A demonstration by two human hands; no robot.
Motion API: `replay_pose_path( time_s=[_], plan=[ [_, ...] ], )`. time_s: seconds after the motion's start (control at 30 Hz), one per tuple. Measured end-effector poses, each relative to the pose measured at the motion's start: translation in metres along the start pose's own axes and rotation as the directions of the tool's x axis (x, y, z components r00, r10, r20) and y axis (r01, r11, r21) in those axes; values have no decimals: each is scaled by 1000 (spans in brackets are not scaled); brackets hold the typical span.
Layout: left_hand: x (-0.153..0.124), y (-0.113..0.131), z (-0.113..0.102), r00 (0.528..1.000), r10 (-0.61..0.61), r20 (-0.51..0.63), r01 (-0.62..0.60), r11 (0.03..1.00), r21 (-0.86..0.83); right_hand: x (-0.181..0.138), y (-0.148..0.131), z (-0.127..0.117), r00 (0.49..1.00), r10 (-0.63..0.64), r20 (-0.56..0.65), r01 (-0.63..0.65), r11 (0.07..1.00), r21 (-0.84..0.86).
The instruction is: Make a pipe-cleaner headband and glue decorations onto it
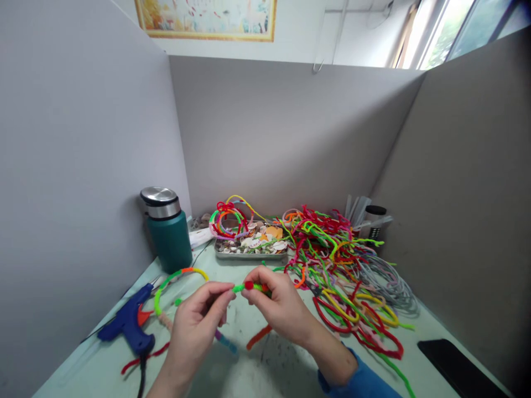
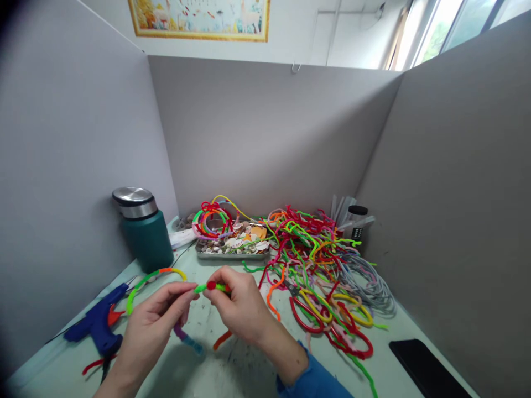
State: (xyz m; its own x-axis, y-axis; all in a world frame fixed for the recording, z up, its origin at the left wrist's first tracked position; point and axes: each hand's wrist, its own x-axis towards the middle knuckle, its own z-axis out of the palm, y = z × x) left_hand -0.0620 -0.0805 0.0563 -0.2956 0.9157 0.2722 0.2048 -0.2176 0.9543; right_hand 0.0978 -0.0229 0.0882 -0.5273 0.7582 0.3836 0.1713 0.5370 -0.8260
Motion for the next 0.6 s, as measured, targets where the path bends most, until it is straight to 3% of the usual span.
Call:
replay_pose_path(
  time_s=[0.23, 0.43, 0.6],
  plan=[
    [2, -1, 2, 999, -34, -6, 34, 999, -1, 1, 7, 4, 999, 46, 2, -46, 997, 66],
    [9, -1, 0, 993, -78, -85, 65, 987, -149, 7, 25, -2, 960, 201, 195, -242, 945, 220],
    [9, -5, -2, 992, -106, -75, 80, 953, -292, 12, 35, -7, 969, 177, 170, -214, 947, 238]
  ],
)
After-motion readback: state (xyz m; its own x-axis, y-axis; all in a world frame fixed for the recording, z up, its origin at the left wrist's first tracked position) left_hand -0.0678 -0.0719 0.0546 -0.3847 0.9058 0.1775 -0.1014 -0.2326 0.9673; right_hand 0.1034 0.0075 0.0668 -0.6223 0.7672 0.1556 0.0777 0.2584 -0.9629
